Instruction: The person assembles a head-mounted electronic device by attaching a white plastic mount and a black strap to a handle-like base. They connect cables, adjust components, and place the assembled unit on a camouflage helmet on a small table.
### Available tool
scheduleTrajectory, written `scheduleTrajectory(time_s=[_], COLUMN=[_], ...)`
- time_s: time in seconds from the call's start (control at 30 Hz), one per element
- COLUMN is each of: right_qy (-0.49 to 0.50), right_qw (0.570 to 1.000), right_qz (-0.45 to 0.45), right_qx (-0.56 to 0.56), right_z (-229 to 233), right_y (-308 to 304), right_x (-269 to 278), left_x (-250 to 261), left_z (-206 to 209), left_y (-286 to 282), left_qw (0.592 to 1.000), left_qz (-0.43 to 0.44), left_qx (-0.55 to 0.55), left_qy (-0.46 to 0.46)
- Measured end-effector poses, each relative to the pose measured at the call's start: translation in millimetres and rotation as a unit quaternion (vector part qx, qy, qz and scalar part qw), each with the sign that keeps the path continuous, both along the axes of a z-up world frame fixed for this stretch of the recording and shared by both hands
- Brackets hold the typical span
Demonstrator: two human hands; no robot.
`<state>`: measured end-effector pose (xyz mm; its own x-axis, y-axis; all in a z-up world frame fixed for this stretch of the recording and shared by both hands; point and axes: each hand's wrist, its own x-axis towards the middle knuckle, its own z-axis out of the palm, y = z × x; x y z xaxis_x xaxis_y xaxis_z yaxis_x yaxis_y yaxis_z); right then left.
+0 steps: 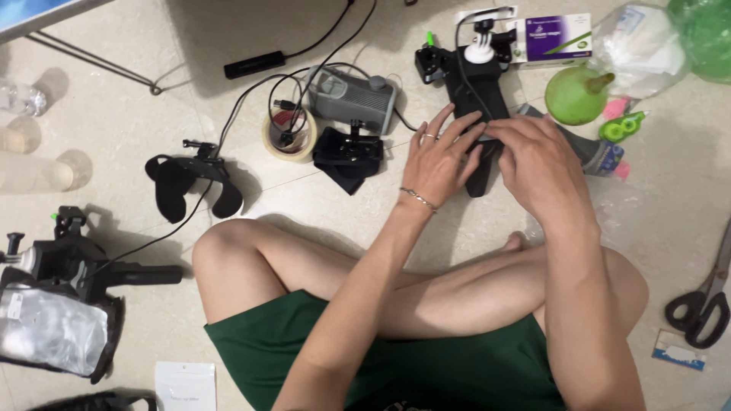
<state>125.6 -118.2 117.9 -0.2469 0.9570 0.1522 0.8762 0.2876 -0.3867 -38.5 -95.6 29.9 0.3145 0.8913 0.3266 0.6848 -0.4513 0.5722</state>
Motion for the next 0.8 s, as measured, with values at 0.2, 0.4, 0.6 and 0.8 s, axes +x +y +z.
scheduleTrajectory(time_s=[0.2,0.4,0.6,0.8], right_qy=[-0.053,-0.014,0.154,0.258], right_qw=[0.998,0.997,0.981,0.956], right_qz=[-0.011,-0.027,0.043,-0.003], right_qx=[0.032,0.066,-0.109,-0.14], right_z=[-4,-10,-63,-127], right_y=[4,5,15,57], right_x=[-9,-23,-100,-158], left_x=[3,-40,-161,-218], left_z=[-1,5,16,20], left_y=[-6,-7,-30,-46], left_qw=[0.994,0.989,0.985,0.953], left_qz=[0.017,-0.061,0.031,0.177], left_qx=[-0.086,-0.107,-0.133,-0.132], left_qy=[-0.059,-0.076,-0.11,-0.21])
